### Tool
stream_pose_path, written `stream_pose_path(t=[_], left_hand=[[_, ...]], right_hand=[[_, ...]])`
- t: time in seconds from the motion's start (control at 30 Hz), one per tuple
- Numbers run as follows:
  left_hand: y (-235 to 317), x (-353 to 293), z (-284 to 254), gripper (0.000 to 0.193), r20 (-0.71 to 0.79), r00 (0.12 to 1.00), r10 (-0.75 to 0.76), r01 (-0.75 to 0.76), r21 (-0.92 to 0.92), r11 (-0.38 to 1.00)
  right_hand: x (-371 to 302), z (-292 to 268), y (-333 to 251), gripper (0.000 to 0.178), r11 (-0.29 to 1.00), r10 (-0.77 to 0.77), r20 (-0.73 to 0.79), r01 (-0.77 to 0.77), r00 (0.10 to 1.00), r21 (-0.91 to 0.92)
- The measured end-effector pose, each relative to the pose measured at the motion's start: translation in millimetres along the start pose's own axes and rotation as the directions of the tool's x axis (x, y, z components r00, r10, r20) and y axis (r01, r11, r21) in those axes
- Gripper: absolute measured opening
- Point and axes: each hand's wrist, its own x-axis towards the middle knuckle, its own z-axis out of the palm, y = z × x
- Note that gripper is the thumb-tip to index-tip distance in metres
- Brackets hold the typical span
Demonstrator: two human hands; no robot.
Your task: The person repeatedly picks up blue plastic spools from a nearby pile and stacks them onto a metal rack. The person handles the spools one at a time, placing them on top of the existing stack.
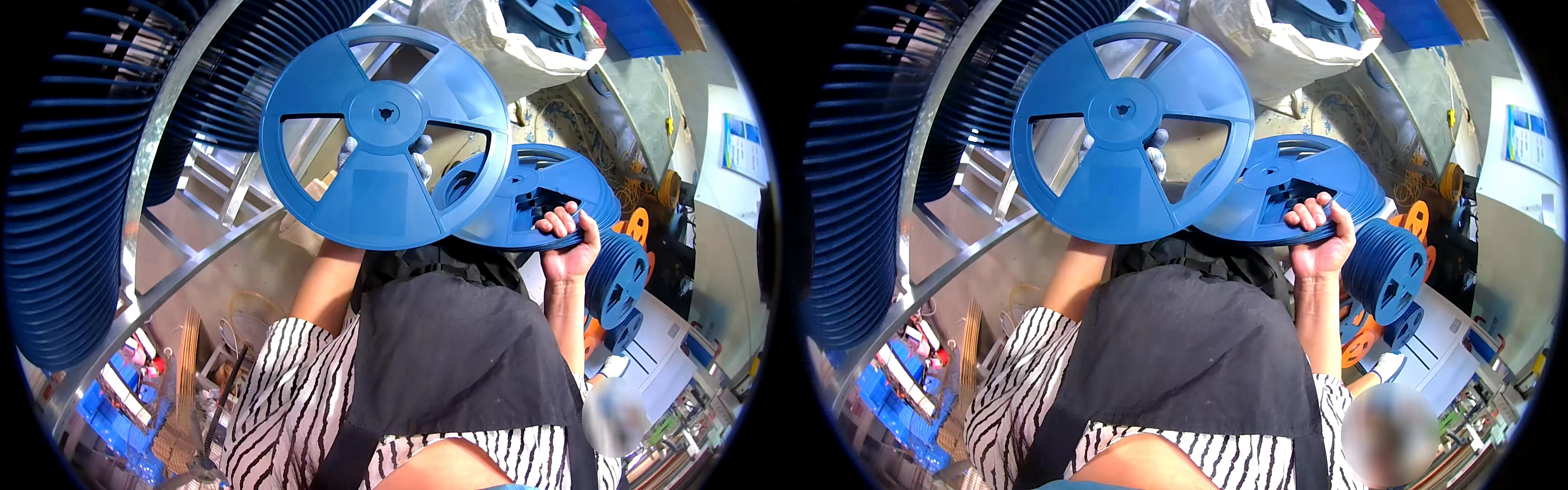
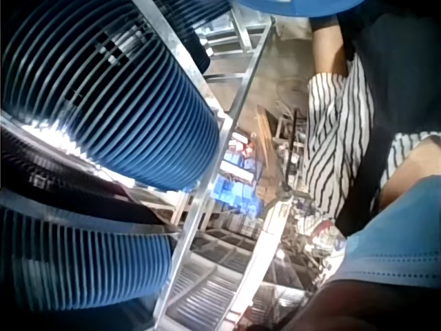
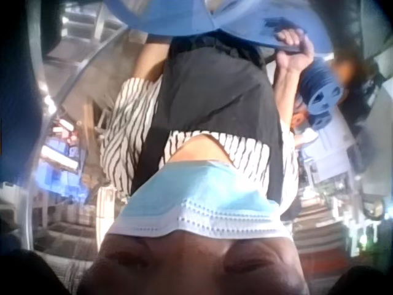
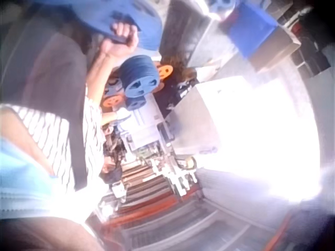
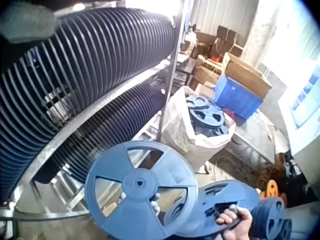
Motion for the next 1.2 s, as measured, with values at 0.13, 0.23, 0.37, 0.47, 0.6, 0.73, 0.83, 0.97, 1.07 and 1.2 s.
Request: stream_pose_path(t=[0.13, 0.23, 0.37, 0.47, 0.6, 0.73, 0.83, 0.97, 1.07, 1.2], left_hand=[[23.7, -26.3, -15.4, 0.073, -0.043, 0.993, 0.108, -0.098, 0.184, 0.978], [35.1, -52.7, -16.6, 0.071, -0.078, 0.979, 0.186, -0.154, 0.305, 0.94], [47.4, -89.8, -20.1, 0.071, -0.108, 0.967, 0.23, -0.175, 0.373, 0.911], [42.3, -114.6, -12.9, 0.072, -0.085, 0.961, 0.262, -0.207, 0.403, 0.891], [41.5, -171.9, -27.1, 0.072, -0.348, 0.907, 0.236, -0.123, 0.319, 0.94], [35.4, -230.1, -11.2, 0.053, -0.533, 0.754, 0.384, -0.016, 0.57, 0.822], [28.7, -277.1, -35.7, 0.049, -0.617, 0.592, 0.519, -0.036, 0.623, 0.781], [62.5, -260.4, -71.7, 0.044, -0.424, 0.564, 0.709, -0.146, 0.794, 0.59], [96.3, -224.5, -58.2, 0.04, -0.275, 0.566, 0.777, -0.243, 0.845, 0.476], [145.0, -163.5, -49.2, 0.019, -0.245, 0.562, 0.79, -0.309, 0.824, 0.475]], right_hand=[[5.0, 7.2, 5.3, 0.014, 0.999, 0.045, 0.011, -0.045, 0.999, -0.01], [8.3, 5.1, 2.4, 0.015, 0.996, 0.082, 0.047, -0.081, 0.996, -0.024], [10.2, 6.4, -2.9, 0.015, 0.988, 0.15, 0.104, -0.146, 0.983, -0.049], [11.4, 10.6, -4.8, 0.016, 0.981, 0.182, 0.121, -0.17, 0.976, -0.097], [11.0, 19.9, -5.2, 0.016, 0.967, 0.232, 0.141, -0.211, 0.963, -0.145], [14.1, 18.9, -8.5, 0.015, 0.971, 0.218, 0.172, -0.195, 0.961, -0.138], [14.3, 24.1, -7.5, 0.018, 0.971, 0.209, 0.161, -0.184, 0.965, -0.156], [11.9, 20.4, -5.0, 0.018, 0.971, 0.213, 0.194, -0.185, 0.957, -0.153], [12.9, 26.5, -8.5, 0.018, 0.967, 0.232, 0.183, -0.206, 0.955, -0.15], [8.5, 18.6, -5.4, 0.02, 0.977, 0.188, 0.183, -0.164, 0.965, -0.138]])
